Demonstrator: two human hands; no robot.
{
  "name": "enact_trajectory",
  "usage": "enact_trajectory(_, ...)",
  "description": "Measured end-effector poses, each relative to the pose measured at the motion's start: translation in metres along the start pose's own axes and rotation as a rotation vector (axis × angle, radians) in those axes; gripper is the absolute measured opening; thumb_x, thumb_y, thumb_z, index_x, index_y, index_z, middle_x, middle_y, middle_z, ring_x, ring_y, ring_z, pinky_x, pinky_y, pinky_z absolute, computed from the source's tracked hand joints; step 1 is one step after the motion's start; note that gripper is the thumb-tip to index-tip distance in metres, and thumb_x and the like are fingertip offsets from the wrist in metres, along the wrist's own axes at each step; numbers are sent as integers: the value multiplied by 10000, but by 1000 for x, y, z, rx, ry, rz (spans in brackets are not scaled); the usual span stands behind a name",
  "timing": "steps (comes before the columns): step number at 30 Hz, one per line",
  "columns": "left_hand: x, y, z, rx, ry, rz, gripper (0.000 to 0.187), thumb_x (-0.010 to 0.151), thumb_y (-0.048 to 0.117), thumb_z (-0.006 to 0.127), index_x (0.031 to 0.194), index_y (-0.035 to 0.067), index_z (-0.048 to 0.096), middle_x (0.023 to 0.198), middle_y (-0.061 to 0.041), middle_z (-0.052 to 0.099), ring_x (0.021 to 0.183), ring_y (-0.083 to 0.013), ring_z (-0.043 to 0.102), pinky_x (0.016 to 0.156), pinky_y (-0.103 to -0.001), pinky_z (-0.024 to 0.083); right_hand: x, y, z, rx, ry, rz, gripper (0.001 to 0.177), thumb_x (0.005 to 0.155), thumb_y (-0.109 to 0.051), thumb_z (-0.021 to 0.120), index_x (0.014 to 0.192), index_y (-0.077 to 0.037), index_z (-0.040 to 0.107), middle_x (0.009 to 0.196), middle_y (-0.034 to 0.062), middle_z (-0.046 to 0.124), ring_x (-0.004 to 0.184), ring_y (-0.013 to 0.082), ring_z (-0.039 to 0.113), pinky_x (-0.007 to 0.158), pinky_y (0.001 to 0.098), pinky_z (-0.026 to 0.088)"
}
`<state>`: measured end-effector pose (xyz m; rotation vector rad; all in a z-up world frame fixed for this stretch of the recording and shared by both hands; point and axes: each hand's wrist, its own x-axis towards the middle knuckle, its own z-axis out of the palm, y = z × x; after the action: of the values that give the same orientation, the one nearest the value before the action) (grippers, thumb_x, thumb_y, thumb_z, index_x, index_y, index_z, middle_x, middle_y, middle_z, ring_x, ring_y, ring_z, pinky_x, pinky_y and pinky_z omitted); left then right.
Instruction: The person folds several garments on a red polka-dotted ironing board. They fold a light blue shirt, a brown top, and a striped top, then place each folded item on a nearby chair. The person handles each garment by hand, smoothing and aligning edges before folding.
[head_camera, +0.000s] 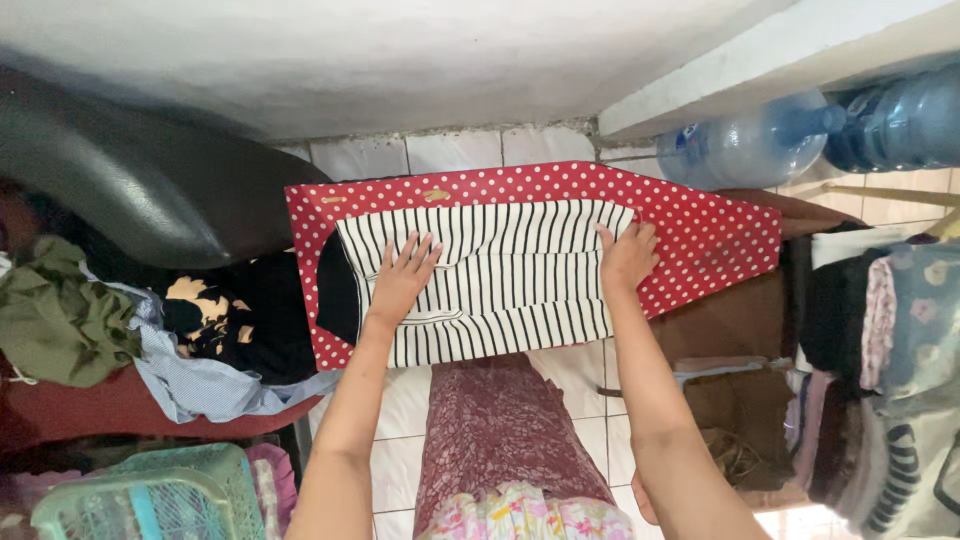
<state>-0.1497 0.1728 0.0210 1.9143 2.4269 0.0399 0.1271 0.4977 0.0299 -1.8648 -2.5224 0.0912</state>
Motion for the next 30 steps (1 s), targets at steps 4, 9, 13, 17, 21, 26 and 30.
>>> enact_trajectory(4,1,-3,-13,-187,-44,-29,597,957,379,612,1523,257,467,1610,-6,404,1497,-273,332,1151,-645,298,19,23,11,7,-212,94,474,1104,-539,537,1158,-77,627,852,196,712,832,425,688,736,546,516)
enact_trajectory(9,2,-10,-44,-310,-177,16,598,868,441,642,1439,323,507,1601,-21,372,1467,-307,295,1093,-700,243,27,38,11,-18,-75,-14,490,1066,-571,560,1120,-89,632,736,172,685,719,414,684,664,528,520)
enact_trajectory(13,9,-3,-57,-258,-172,-21,393,996,299,600,1382,230,571,1569,5,457,1499,-264,368,1188,-637,282,12,35,3,123,-79,45,503,1019,-591,601,1009,-94,676,926,150,725,974,366,664,868,539,502)
enact_trajectory(17,24,68,-51,-447,12,-19,409,949,107,555,1352,97,625,1505,-111,519,1432,-311,432,1165,-563,329,-17,35,-5,82,96,-132,537,972,-561,659,1054,-30,687,1132,194,674,1069,411,608,813,551,478)
enact_trajectory(21,38,202,-38,-547,-113,266,494,959,107,529,1449,59,505,1594,-123,411,1498,-297,369,1208,-537,300,-25,38,-5,216,20,-32,498,986,-519,672,1059,-27,692,1091,175,667,1034,390,626,834,513,505)
enact_trajectory(26,53,305,-6,-289,-156,249,722,947,148,518,1618,100,256,1696,-45,234,1556,-200,236,1225,-509,204,-5,47,5,463,-66,47,421,957,-454,715,1064,-47,697,915,122,707,814,289,677,751,420,528)
enact_trajectory(30,60,320,20,-226,-108,183,721,959,170,540,1624,122,264,1702,-4,252,1552,-158,247,1234,-492,201,12,66,12,718,-229,61,342,950,-328,748,1074,-21,666,850,78,714,743,170,653,693,319,518)
